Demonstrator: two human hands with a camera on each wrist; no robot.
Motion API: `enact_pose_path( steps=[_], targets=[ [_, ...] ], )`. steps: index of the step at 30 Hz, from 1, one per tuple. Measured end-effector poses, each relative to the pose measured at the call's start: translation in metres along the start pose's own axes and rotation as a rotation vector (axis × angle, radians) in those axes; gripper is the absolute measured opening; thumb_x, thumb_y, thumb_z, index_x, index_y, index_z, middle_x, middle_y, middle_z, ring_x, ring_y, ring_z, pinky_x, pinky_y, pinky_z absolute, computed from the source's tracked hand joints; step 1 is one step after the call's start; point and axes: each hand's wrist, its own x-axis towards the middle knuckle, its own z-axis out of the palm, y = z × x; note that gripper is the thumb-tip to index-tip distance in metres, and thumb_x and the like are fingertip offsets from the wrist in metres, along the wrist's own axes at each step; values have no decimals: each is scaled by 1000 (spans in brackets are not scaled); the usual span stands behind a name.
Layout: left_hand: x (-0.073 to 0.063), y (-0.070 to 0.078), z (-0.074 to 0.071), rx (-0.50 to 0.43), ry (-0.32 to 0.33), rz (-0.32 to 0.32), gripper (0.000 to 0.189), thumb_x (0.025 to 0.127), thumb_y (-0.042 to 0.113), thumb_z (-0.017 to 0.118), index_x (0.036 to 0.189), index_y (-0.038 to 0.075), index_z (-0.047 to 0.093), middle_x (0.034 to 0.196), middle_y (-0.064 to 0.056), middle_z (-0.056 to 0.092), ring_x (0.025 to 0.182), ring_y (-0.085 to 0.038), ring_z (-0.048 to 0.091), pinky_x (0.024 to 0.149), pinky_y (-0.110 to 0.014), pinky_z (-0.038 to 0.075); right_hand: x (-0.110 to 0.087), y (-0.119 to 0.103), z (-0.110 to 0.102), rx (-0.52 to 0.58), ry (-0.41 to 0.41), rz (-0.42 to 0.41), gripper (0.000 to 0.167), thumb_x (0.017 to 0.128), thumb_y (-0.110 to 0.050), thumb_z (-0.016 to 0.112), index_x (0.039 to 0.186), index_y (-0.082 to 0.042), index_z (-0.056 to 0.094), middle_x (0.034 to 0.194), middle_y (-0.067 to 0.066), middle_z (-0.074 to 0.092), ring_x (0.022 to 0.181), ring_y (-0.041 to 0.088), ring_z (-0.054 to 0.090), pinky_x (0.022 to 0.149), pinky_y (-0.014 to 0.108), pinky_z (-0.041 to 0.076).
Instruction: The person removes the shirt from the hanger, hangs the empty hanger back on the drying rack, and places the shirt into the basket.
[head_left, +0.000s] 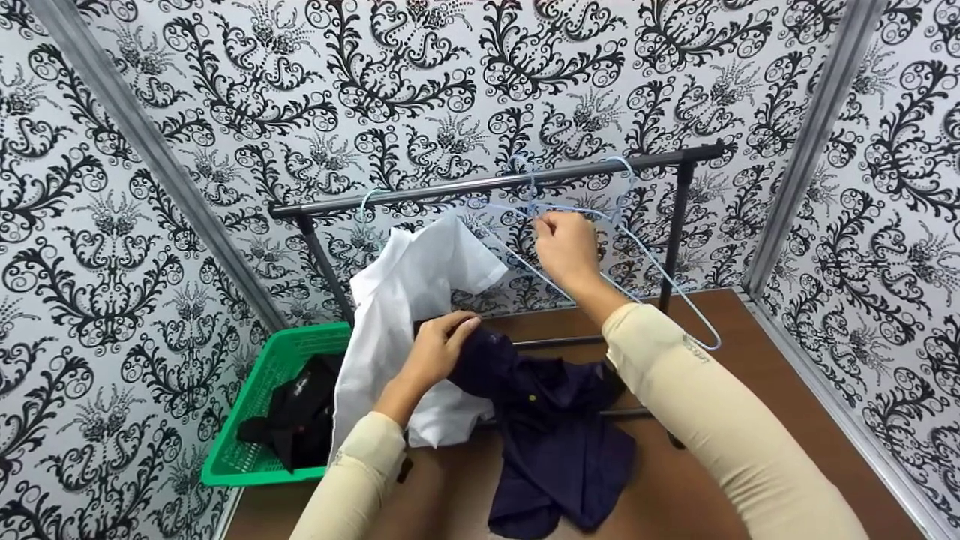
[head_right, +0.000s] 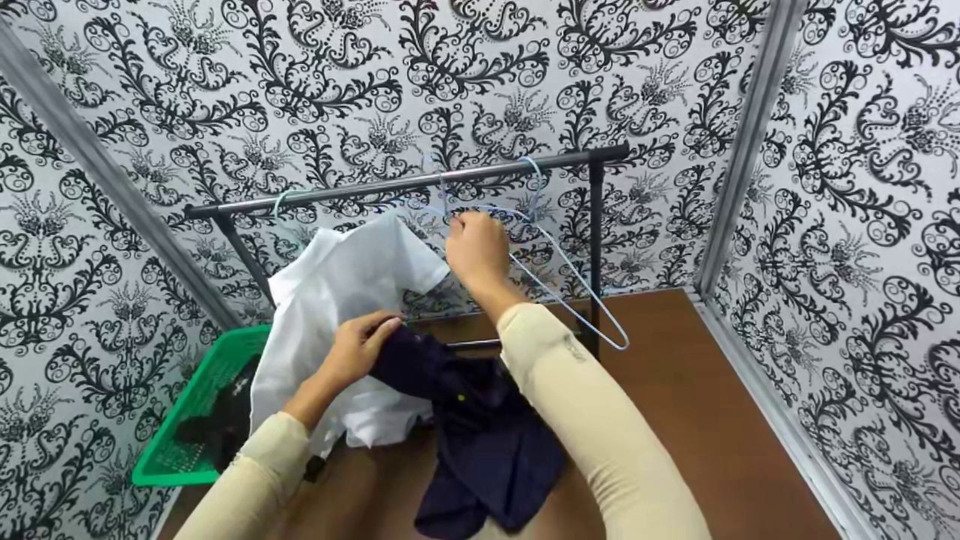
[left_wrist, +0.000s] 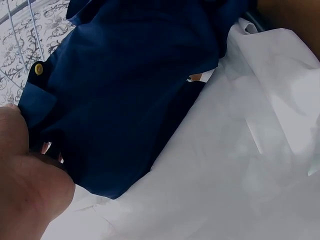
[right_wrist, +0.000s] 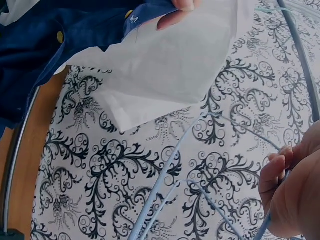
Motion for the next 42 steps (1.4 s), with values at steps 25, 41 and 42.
enact_pose_path(
  steps=[25, 41, 42],
  targets=[
    [-13, -7, 16, -64, 2, 21, 24, 108, 26, 64, 114, 11, 81, 109, -5, 83, 106, -22, 78, 98, -40, 61, -4, -1, 9, -590, -248, -190, 10, 84, -2, 68, 89, 2, 75, 96, 25, 78, 88, 45, 76, 79, 54, 64],
    [-34, -15, 41, -11, 11, 30, 26, 108, 29, 64, 111, 10, 81, 107, -4, 83, 102, -21, 79, 95, -39, 62, -11, -17, 13, -693, -308, -165, 18, 98, 2, 60, 104, 1, 77, 105, 22, 80, 95, 42, 78, 84, 51, 66],
    [-37, -15, 44, -5, 11, 22, 25, 108, 29, 64, 111, 10, 81, 106, -4, 83, 102, -21, 79, 95, -39, 62, -12, -17, 12, -687, -309, -166, 17, 97, 2, 62, 104, 1, 77, 105, 22, 80, 95, 42, 78, 83, 51, 66]
  ],
)
